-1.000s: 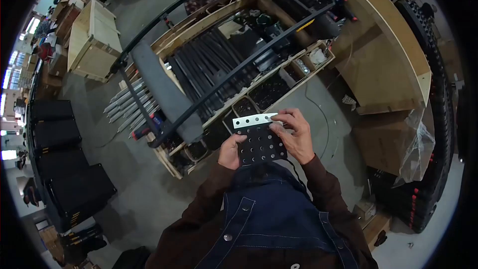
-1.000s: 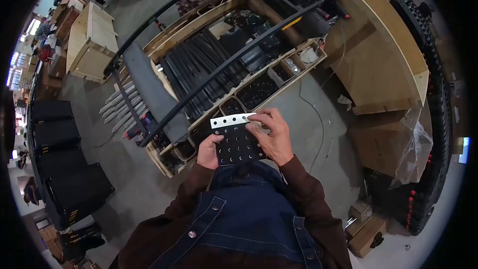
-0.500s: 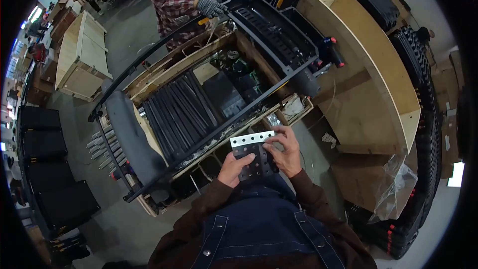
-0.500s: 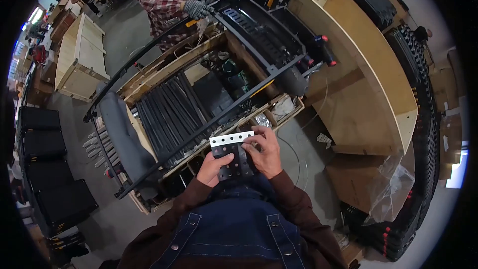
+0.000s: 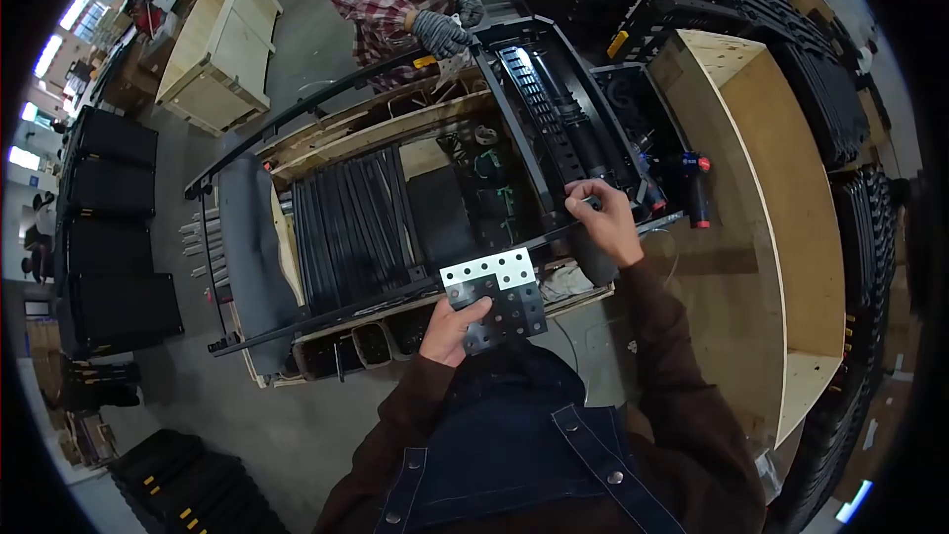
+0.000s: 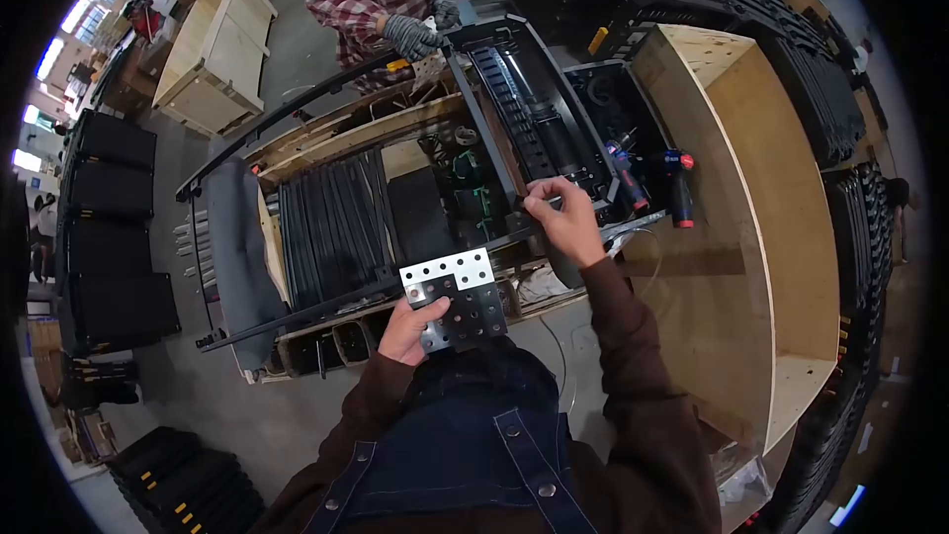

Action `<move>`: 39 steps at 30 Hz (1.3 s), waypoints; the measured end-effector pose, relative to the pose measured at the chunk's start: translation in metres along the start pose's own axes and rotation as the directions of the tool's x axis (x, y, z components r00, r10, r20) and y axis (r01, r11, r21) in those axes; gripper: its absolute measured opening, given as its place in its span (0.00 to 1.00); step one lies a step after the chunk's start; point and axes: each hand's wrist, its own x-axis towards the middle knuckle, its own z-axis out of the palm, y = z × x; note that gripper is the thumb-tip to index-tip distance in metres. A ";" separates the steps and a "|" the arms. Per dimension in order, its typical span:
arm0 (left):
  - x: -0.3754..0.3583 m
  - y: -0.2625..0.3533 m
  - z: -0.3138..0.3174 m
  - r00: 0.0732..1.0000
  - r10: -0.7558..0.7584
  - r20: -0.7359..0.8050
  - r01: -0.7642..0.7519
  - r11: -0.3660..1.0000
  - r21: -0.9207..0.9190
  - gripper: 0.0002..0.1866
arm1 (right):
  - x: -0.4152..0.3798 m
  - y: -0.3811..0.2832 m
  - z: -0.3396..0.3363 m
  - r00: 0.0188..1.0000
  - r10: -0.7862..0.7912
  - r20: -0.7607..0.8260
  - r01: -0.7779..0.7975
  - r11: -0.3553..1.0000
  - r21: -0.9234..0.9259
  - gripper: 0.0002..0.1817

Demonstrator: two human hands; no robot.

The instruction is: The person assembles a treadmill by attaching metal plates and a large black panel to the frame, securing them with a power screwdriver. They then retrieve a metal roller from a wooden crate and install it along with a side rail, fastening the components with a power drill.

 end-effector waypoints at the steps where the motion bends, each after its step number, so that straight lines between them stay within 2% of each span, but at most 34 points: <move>1: -0.003 -0.008 -0.003 1.000 -0.013 -0.020 0.013 1.000 0.008 0.19 | 0.017 0.019 -0.010 0.985 0.097 0.141 -0.110 0.990 0.085 0.05; 2: -0.008 -0.012 -0.001 0.999 -0.011 -0.032 0.011 1.000 0.006 0.19 | 0.026 0.025 -0.012 0.984 0.097 0.151 -0.112 0.990 0.091 0.05; 4: -0.016 -0.017 0.004 0.996 -0.049 -0.074 0.048 0.999 -0.019 0.19 | 0.040 0.037 -0.014 0.855 0.264 0.447 -0.342 0.934 0.102 0.05; 5: -0.019 -0.021 0.003 0.994 -0.062 -0.088 0.062 0.998 -0.009 0.19 | 0.042 0.043 -0.013 0.825 0.260 0.501 -0.338 0.938 0.070 0.05; 9: -0.023 -0.034 -0.005 0.993 -0.040 -0.109 0.042 0.999 0.014 0.19 | 0.044 0.045 -0.012 0.795 0.262 0.547 -0.354 0.933 0.068 0.05; 15: -0.027 -0.029 0.002 0.989 -0.009 -0.149 0.014 0.999 0.031 0.19 | 0.038 0.049 -0.009 0.826 0.209 0.523 -0.271 0.962 0.043 0.05; 17: -0.030 -0.024 0.004 0.991 0.023 -0.132 -0.013 0.997 0.077 0.18 | 0.035 0.042 -0.007 0.861 0.173 0.478 -0.071 0.972 -0.224 0.06; 19: -0.038 -0.016 0.011 0.988 0.062 -0.144 -0.055 0.997 0.055 0.16 | 0.020 0.005 0.003 0.938 0.014 0.347 0.140 0.900 -0.413 0.14; 20: -0.041 -0.013 0.011 0.984 0.090 -0.154 -0.081 0.995 0.064 0.15 | 0.011 -0.011 0.016 0.921 -0.304 0.243 0.389 0.721 -0.573 0.20; 22: -0.043 -0.016 0.005 0.974 0.141 -0.177 -0.128 0.988 0.084 0.14 | -0.012 -0.039 0.047 0.931 -0.282 0.232 0.358 0.833 -0.423 0.18; 23: -0.044 -0.019 -0.002 0.970 0.167 -0.178 -0.153 0.984 0.093 0.14 | -0.032 -0.057 0.066 0.940 -0.223 0.259 0.276 0.942 -0.190 0.13; 26: -0.054 -0.017 -0.016 0.953 0.224 -0.204 -0.211 0.974 0.087 0.12 | -0.072 -0.083 0.119 0.894 -0.284 0.346 0.344 0.931 -0.126 0.08; 28: -0.064 -0.013 -0.029 0.936 0.267 -0.229 -0.254 0.963 0.087 0.12 | -0.087 -0.082 0.147 0.904 -0.229 0.360 0.291 0.948 -0.127 0.09; 29: -0.074 -0.007 -0.036 0.937 0.262 -0.232 -0.241 0.964 0.113 0.12 | -0.091 -0.084 0.160 0.912 -0.231 0.340 0.267 0.962 -0.062 0.08; 30: -0.084 -0.001 -0.041 0.937 0.255 -0.237 -0.228 0.964 0.138 0.11 | -0.093 -0.085 0.171 0.885 -0.292 0.361 0.342 0.936 -0.080 0.08; 31: -0.089 -0.005 -0.053 0.941 0.240 -0.239 -0.241 0.970 0.024 0.12 | -0.094 -0.087 0.182 0.856 -0.350 0.381 0.413 0.905 -0.097 0.08; 32: -0.095 -0.009 -0.067 0.934 0.254 -0.253 -0.259 0.966 0.014 0.12 | -0.094 -0.091 0.195 0.774 -0.483 0.409 0.564 0.820 -0.100 0.09; 34: -0.107 -0.008 -0.088 0.973 0.039 -0.229 -0.124 0.921 -0.368 0.12 | -0.090 -0.104 0.217 0.644 -0.559 0.522 0.694 0.714 -0.093 0.09; 35: -0.111 -0.009 -0.102 0.983 0.043 -0.178 -0.120 0.886 -0.447 0.13 | -0.087 -0.108 0.233 0.641 -0.558 0.527 0.664 0.747 -0.016 0.09; 37: -0.131 0.002 -0.122 0.969 0.073 -0.235 -0.183 0.854 -0.488 0.13 | -0.085 -0.110 0.273 0.764 -0.354 0.539 0.371 0.925 0.081 0.08; 38: -0.139 0.006 -0.131 0.958 0.084 -0.274 -0.220 0.827 -0.518 0.13 | -0.077 -0.110 0.294 0.787 -0.300 0.538 0.312 0.947 0.072 0.06; 39: -0.146 0.008 -0.142 0.956 0.094 -0.278 -0.233 0.817 -0.527 0.13 | -0.070 -0.112 0.319 0.827 -0.157 0.539 0.090 0.985 0.150 0.06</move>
